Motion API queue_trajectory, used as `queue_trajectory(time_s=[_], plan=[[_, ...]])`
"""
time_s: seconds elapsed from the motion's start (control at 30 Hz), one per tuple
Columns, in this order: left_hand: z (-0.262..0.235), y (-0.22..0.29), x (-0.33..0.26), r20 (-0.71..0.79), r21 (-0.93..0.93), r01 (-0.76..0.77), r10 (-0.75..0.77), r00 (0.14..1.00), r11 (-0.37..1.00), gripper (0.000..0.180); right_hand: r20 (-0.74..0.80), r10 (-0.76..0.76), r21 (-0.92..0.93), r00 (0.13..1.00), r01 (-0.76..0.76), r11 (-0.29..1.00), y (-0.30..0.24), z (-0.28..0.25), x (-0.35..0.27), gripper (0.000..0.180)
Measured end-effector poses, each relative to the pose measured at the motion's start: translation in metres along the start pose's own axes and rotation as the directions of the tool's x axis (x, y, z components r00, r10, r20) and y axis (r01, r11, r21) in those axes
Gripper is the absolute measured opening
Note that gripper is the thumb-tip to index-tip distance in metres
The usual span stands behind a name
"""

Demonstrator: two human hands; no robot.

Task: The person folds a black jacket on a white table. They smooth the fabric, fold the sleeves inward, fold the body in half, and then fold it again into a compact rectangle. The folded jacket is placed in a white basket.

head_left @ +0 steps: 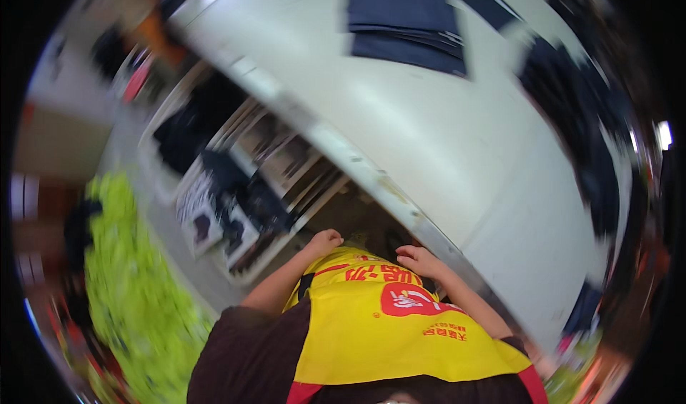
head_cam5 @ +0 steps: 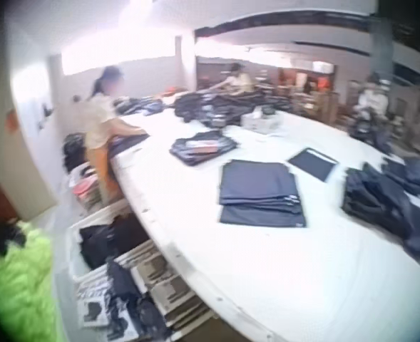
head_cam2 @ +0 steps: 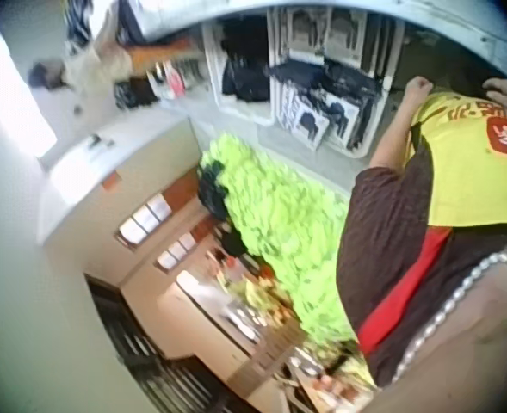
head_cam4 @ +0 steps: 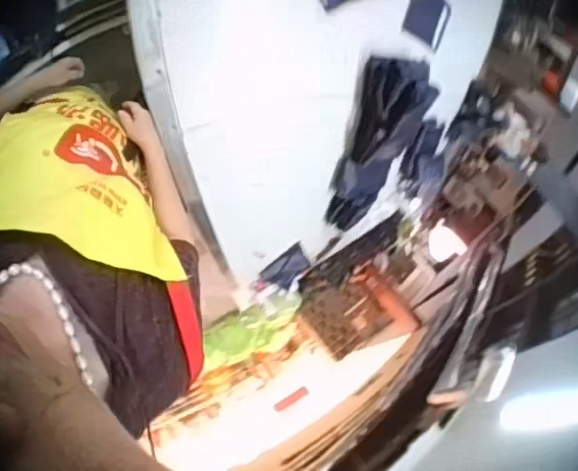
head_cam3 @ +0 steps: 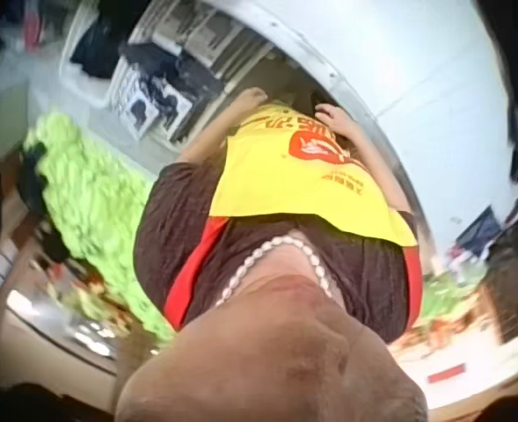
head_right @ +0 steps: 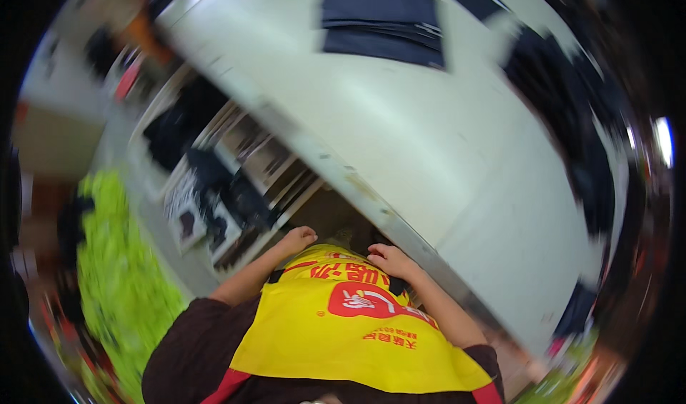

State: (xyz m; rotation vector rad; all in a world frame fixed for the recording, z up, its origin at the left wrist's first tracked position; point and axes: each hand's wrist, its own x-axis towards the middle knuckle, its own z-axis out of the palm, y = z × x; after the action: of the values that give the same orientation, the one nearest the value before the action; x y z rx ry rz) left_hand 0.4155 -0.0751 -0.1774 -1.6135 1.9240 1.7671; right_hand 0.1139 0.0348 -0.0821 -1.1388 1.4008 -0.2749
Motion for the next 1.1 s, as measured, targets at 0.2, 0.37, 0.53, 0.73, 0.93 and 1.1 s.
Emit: queue_trajectory(time_s=[0.2,0.37,0.53,0.73,0.93,1.1], plan=[[0.032,0.14,0.019,0.474,0.293,-0.452,0.282,0.834,0.843,0.033,-0.363,0.347,0.05,0.865,-0.354,0.934,0.119,0.068,-0.094,0.036],[0.142,0.258,-0.052,0.751,0.193,-0.626,0.297,0.589,0.755,0.024,-0.548,0.7,0.555,0.458,-0.428,0.714,0.262,0.218,-0.159,0.029],[0.299,0.33,-0.098,0.738,0.045,-0.953,0.633,0.233,0.299,0.016,-0.358,0.894,0.808,0.27,-0.39,0.442,0.342,0.359,-0.21,0.027],[0.473,0.356,-0.106,0.752,0.153,-0.984,0.657,0.057,-0.089,0.046,-0.223,0.961,0.915,0.164,-0.304,0.264,0.442,0.442,-0.244,0.026],[0.53,0.336,-0.095,0.731,0.204,-0.97,0.639,0.239,0.129,0.065,-0.173,0.969,0.982,-0.176,0.041,0.183,0.558,0.42,-0.271,0.025],[0.534,0.339,-0.097,0.781,0.392,-0.903,0.583,0.226,-0.175,0.078,-0.086,0.989,0.988,-0.124,-0.142,0.068,0.659,0.399,-0.266,0.022]])
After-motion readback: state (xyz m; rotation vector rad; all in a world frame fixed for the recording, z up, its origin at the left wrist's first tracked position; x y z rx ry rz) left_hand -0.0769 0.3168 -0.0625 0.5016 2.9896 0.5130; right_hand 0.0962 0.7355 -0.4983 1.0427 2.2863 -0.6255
